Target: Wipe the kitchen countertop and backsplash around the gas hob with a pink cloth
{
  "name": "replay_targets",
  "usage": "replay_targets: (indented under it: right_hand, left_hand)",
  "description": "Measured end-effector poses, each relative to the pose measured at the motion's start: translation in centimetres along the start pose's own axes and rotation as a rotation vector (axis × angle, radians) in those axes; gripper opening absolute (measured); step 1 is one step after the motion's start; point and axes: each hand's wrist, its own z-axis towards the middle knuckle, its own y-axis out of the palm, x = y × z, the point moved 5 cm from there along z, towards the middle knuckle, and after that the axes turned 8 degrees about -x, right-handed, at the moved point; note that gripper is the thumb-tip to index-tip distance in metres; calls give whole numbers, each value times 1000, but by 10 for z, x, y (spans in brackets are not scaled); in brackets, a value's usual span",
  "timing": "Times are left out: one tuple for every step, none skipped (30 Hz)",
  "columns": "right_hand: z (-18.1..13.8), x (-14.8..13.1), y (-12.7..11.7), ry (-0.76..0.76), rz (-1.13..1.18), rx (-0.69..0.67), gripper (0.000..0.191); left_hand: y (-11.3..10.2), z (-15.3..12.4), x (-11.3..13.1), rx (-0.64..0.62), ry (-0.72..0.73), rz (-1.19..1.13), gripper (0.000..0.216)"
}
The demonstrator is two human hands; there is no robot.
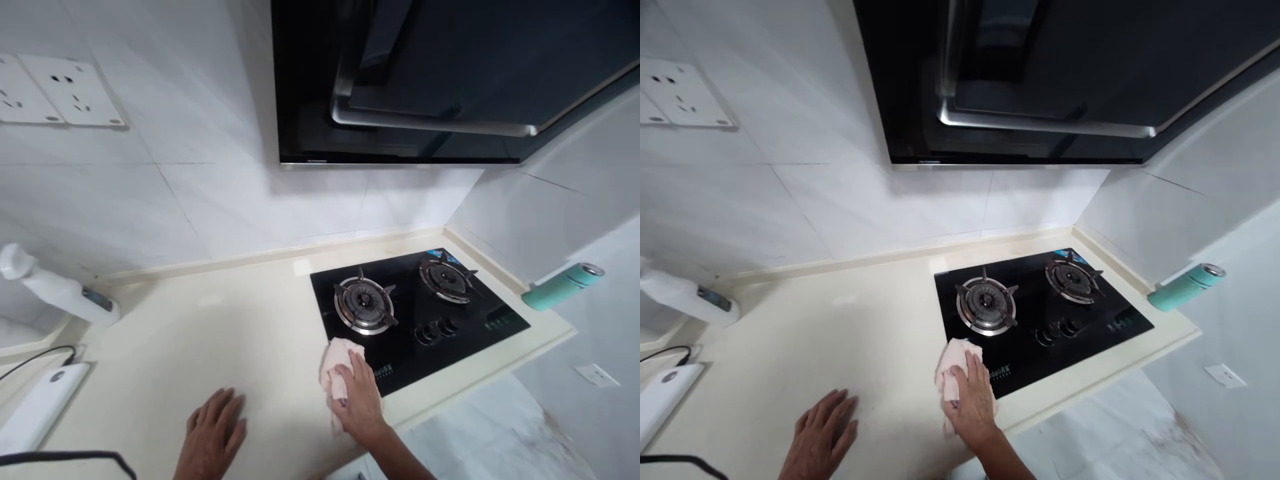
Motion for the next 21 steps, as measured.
replay_targets:
  right_hand:
    - [2,2,4,26,-5,21,58]
    - [6,1,8,49,-10,38,59]
    - [14,-1,13,63,-16,52,59]
    - [25,-4,17,67,-24,62,59]
    - [40,-9,20,60,-32,67,59]
    - [56,-14,22,47,-40,69,58]
    - [74,-20,22,34,-49,68,57]
    - [94,-25,22,26,-59,64,56]
    - [113,-29,21,23,-68,58,55]
    - [133,-33,19,25,-77,50,55]
    - [152,-35,16,34,-87,42,55]
    - [170,-38,13,44,-97,36,55]
    - [187,-39,10,50,-107,31,54]
    - [204,-41,6,52,-115,30,54]
    - [221,-42,3,50,-121,30,54]
    - [238,-43,-1,45,-125,30,54]
    - [254,-45,-5,37,-125,28,54]
    - [270,-46,-8,33,-119,22,55]
    - [286,-48,-11,39,-106,14,56]
    - [300,-51,-14,54,-87,3,57]
    - [313,-55,-15,72,-67,-6,57]
  left_hand:
    - [1,-1,-1,11,5,2,38]
    - [2,-2,-2,19,10,4,38]
    - [4,-3,-3,27,14,6,38]
    - [5,-4,-3,36,20,10,38]
    - [7,-5,-4,49,28,17,38]
    - [9,-6,-4,67,35,26,38]
    - [10,-8,-4,85,41,36,37]
    - [12,-9,-5,101,47,46,37]
    - [13,-10,-5,111,51,55,37]
    - [14,-11,-5,115,57,63,38]
    - [15,-12,-4,117,64,70,38]
    - [15,-13,-3,120,74,74,38]
    - [14,-13,-2,124,83,76,38]
    - [12,-13,-1,127,91,79,38]
    - [10,-13,0,129,95,83,38]
    - [7,-12,2,132,99,88,37]
    - [4,-12,4,133,102,95,37]
    - [1,-10,6,130,105,100,38]
    - [-3,-9,8,125,107,105,38]
    - [-7,-8,10,125,107,105,37]
    - [-10,-7,12,124,104,103,36]
